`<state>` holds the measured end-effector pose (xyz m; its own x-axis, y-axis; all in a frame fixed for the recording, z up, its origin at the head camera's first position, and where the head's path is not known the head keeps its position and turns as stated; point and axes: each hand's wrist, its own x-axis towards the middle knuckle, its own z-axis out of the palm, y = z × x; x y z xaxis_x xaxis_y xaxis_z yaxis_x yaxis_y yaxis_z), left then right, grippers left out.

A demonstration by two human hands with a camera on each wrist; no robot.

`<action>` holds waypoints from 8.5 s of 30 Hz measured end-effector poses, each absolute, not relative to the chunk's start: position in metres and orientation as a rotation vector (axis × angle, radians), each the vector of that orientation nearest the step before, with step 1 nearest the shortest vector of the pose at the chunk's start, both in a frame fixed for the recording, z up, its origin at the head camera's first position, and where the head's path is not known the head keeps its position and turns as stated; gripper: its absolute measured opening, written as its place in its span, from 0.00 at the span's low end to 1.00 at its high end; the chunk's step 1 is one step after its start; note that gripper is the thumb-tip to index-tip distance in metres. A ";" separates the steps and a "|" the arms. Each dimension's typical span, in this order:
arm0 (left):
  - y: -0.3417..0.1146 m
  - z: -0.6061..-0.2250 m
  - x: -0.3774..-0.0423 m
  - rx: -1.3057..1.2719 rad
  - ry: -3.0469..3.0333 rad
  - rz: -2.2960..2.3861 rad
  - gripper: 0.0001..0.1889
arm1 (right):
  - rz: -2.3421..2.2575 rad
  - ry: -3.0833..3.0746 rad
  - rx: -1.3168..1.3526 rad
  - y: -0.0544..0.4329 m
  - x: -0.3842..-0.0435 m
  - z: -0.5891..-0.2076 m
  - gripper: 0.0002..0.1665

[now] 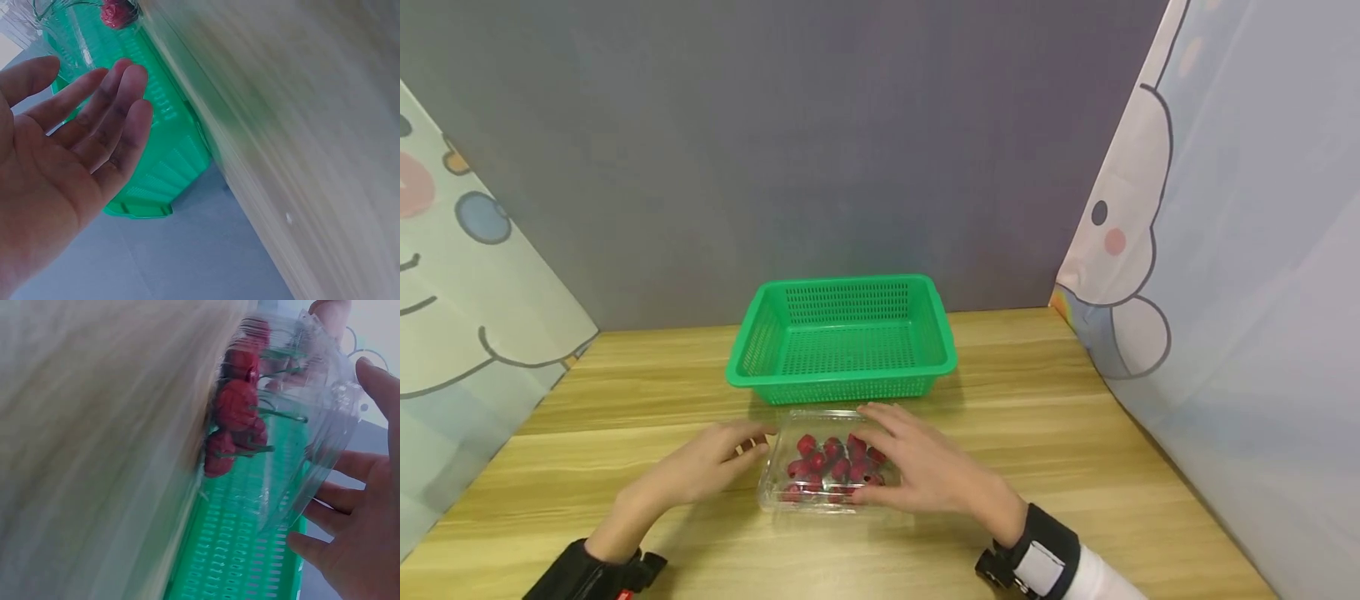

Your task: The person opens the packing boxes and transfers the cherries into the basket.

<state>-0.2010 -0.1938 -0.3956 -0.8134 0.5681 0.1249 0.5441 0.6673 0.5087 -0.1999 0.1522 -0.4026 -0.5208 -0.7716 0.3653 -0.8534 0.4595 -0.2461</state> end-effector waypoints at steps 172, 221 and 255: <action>-0.158 -0.389 -0.170 0.554 2.416 1.377 0.28 | -0.391 -2.442 1.189 0.122 -0.148 -0.396 0.35; -0.153 -0.385 -0.166 0.586 2.519 1.317 0.28 | -0.315 -2.556 1.267 0.123 -0.140 -0.386 0.46; -0.164 -0.383 -0.176 0.580 2.441 1.366 0.29 | 0.011 -2.370 1.339 0.129 -0.137 -0.369 0.33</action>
